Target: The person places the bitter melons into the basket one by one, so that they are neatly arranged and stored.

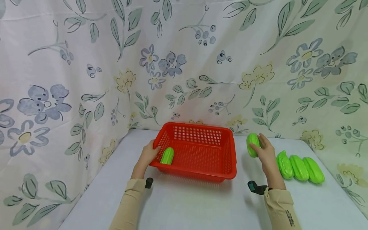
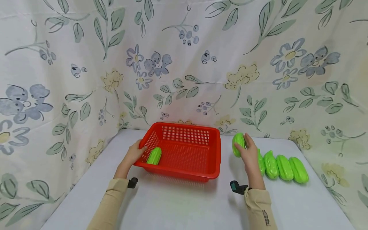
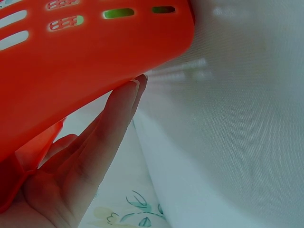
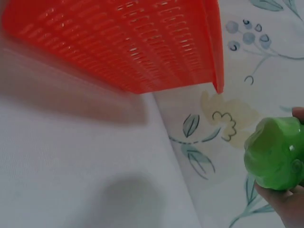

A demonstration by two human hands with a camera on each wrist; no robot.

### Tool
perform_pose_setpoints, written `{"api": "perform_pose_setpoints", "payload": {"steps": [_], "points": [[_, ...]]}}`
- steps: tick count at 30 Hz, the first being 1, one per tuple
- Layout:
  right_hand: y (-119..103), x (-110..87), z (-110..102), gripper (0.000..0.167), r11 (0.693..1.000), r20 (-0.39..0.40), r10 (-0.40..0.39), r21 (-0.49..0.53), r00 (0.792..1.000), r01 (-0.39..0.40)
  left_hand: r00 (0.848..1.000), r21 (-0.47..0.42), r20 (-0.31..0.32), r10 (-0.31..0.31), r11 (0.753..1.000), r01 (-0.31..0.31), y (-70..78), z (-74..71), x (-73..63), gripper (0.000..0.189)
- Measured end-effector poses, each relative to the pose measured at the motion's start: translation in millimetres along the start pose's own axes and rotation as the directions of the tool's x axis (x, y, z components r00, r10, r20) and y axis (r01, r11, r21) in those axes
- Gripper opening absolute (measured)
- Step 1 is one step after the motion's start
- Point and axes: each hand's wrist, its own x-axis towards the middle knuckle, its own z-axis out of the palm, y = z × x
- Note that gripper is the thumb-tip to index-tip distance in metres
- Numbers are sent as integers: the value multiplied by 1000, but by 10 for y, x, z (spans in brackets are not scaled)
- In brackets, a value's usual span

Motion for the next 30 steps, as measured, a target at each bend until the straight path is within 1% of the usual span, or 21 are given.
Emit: {"api": "perform_pose_setpoints", "payload": {"steps": [12,24,30], "points": [[-117,-12,56,77,1000,10,-18,12,1000,18,1000,7,-2,4,1000,-4,-3,-1,-2,52],[-223,-24,128,76,999,-2,-34,12,999,34,1000,-14,9,-2,1000,2,14,-18,0,53],[-280,-41,188,76,997,9,-63,33,998,63,1000,-11,7,2,1000,-2,14,-12,-4,52]]}}
